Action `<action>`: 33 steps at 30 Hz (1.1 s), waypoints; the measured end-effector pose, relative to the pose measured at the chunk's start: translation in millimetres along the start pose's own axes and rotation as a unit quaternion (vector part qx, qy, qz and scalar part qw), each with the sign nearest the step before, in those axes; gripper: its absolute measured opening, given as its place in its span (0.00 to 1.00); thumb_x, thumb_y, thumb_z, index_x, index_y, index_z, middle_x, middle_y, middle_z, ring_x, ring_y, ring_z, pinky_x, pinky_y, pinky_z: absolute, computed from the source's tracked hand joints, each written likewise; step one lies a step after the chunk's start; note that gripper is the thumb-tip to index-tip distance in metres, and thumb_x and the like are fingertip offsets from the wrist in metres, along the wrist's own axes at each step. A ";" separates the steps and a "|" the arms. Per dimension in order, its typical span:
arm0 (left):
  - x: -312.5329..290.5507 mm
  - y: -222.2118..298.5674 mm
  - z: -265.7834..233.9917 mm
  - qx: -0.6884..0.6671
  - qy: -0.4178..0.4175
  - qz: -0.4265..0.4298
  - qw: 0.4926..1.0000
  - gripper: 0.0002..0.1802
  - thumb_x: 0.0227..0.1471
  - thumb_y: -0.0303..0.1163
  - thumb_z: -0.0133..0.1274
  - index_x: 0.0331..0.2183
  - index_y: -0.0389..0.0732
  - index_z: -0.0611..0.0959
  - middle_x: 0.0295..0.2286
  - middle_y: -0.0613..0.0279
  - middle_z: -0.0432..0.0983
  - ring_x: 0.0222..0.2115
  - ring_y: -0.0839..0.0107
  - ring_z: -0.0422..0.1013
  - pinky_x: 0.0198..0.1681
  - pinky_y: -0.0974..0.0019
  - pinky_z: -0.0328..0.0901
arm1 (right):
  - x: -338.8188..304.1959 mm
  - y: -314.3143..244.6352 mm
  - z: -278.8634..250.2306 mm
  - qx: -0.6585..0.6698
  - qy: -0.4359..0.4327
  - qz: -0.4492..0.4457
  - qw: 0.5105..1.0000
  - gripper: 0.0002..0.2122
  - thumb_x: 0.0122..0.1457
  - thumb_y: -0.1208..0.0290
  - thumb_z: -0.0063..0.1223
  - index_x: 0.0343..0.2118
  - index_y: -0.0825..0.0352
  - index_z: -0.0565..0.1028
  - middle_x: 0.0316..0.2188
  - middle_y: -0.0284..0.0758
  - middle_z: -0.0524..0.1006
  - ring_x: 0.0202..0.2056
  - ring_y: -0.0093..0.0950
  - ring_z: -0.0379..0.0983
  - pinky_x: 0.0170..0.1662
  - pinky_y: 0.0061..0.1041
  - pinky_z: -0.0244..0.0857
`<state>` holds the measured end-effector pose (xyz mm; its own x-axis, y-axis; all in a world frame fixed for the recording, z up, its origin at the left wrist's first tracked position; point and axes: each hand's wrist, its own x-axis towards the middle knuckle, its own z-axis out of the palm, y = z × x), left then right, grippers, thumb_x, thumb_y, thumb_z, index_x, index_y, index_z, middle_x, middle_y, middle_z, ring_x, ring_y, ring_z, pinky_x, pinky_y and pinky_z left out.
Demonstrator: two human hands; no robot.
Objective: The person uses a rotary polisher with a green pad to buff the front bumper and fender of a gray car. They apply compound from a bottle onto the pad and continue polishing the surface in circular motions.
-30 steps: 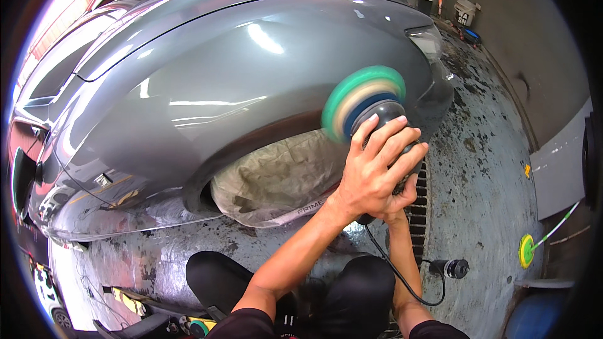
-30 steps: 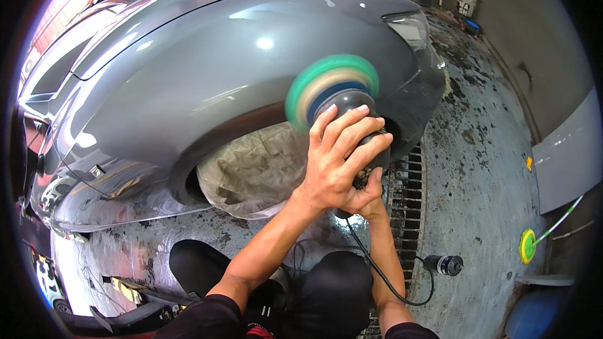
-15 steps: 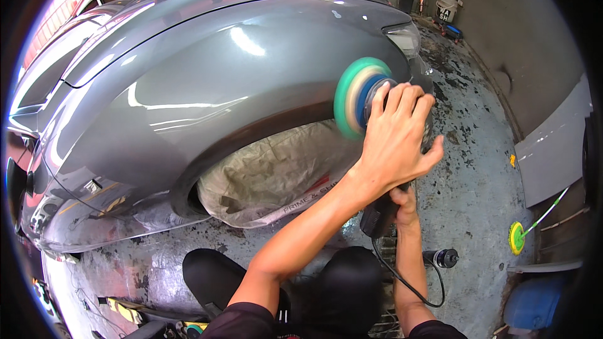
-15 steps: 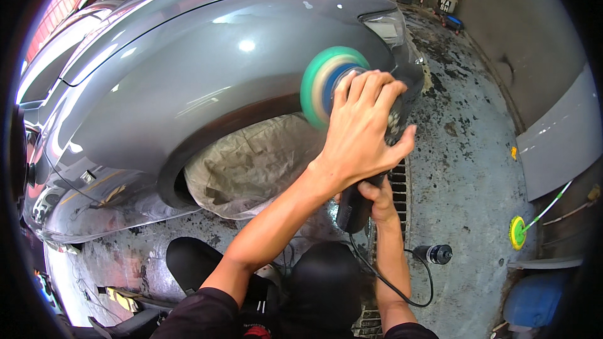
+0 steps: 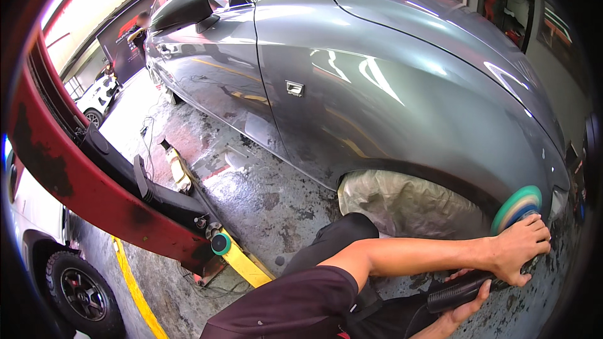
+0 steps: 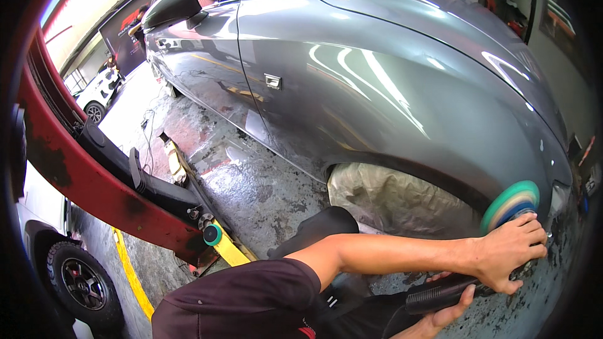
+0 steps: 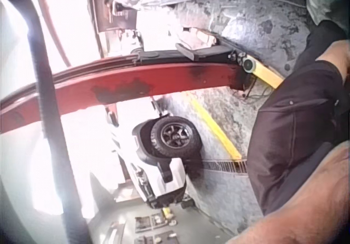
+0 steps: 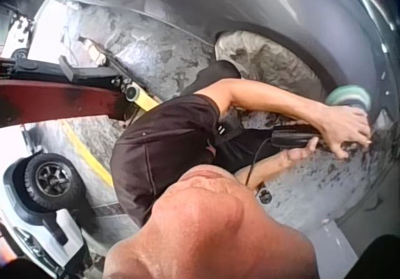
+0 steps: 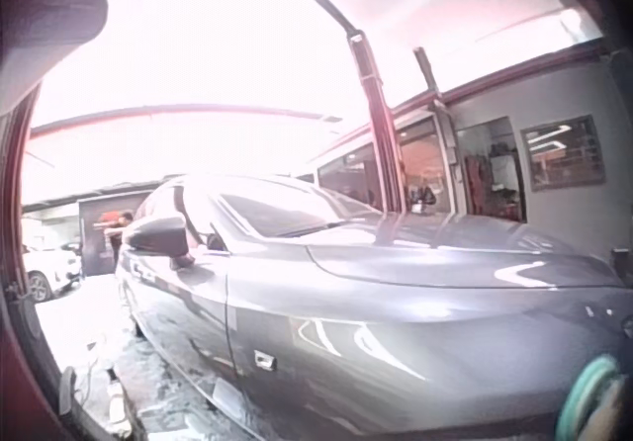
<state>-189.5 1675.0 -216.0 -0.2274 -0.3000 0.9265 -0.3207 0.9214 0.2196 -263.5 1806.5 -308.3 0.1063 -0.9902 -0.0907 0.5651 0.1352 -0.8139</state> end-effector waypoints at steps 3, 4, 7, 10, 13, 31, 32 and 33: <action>2.4 2.8 -7.2 -0.008 -0.006 0.004 1.000 0.35 0.32 0.45 0.70 0.43 0.35 0.82 0.45 0.48 0.73 0.51 0.50 0.68 0.66 0.42 0.54 | -1.0 0.6 1.9 -0.003 0.003 -0.003 1.000 0.31 0.64 0.35 0.53 0.48 0.65 0.77 0.36 0.36 0.80 0.35 0.32 0.78 0.40 0.34 0.75; 2.7 2.7 -10.1 -0.008 -0.003 0.005 1.000 0.35 0.33 0.45 0.70 0.43 0.35 0.82 0.45 0.48 0.73 0.51 0.50 0.68 0.66 0.42 0.54 | -0.2 0.9 1.3 -0.010 -0.010 -0.006 1.000 0.32 0.63 0.35 0.53 0.48 0.65 0.77 0.36 0.36 0.80 0.35 0.32 0.78 0.40 0.35 0.75; 2.8 2.5 -17.9 -0.011 0.004 0.011 1.000 0.34 0.36 0.44 0.70 0.44 0.35 0.81 0.46 0.48 0.73 0.52 0.50 0.68 0.67 0.42 0.54 | -0.8 0.5 5.4 -0.026 -0.031 -0.008 0.999 0.32 0.63 0.35 0.54 0.49 0.66 0.77 0.37 0.36 0.80 0.36 0.31 0.78 0.40 0.34 0.75; 3.8 5.4 -31.1 -0.011 -0.013 0.008 1.000 0.33 0.39 0.44 0.69 0.45 0.35 0.80 0.46 0.48 0.73 0.55 0.49 0.68 0.68 0.41 0.53 | -5.1 2.0 16.5 -0.035 -0.025 -0.006 0.999 0.32 0.63 0.36 0.55 0.50 0.67 0.77 0.38 0.36 0.80 0.37 0.32 0.79 0.41 0.34 0.76; 1.2 9.0 -46.0 -0.011 -0.022 0.007 1.000 0.32 0.40 0.42 0.69 0.46 0.36 0.80 0.47 0.47 0.72 0.57 0.48 0.67 0.69 0.40 0.52 | -5.4 6.7 20.3 -0.045 -0.038 -0.009 0.998 0.32 0.63 0.37 0.55 0.50 0.67 0.77 0.38 0.37 0.80 0.37 0.32 0.79 0.41 0.34 0.76; -9.1 30.5 -132.8 -0.029 -0.024 -0.004 0.999 0.33 0.46 0.39 0.66 0.53 0.40 0.78 0.52 0.50 0.70 0.62 0.46 0.65 0.70 0.39 0.52 | -9.3 28.4 50.7 -0.059 -0.099 -0.074 0.991 0.26 0.59 0.56 0.63 0.51 0.73 0.75 0.35 0.43 0.82 0.34 0.37 0.82 0.39 0.36 0.81; -11.8 30.1 -137.8 -0.018 -0.026 -0.014 0.999 0.33 0.46 0.40 0.66 0.54 0.41 0.78 0.53 0.51 0.71 0.63 0.46 0.65 0.70 0.39 0.53 | -11.0 25.9 61.3 -0.068 -0.096 -0.060 0.991 0.26 0.57 0.57 0.64 0.51 0.74 0.75 0.35 0.43 0.82 0.35 0.37 0.83 0.39 0.36 0.81; -15.3 29.6 -143.7 -0.009 -0.030 -0.024 0.999 0.34 0.46 0.40 0.66 0.55 0.41 0.78 0.54 0.51 0.71 0.63 0.47 0.65 0.70 0.38 0.53 | -11.8 27.2 64.3 -0.084 -0.086 -0.040 0.992 0.27 0.54 0.57 0.65 0.51 0.74 0.75 0.34 0.43 0.82 0.35 0.36 0.83 0.39 0.36 0.81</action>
<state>-63.4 1742.4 -179.8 -0.2672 -0.3568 0.8952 -0.3158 0.9101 0.2685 -196.8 1824.1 -292.5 0.2118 -0.9751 0.0661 0.4351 0.0335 -0.8997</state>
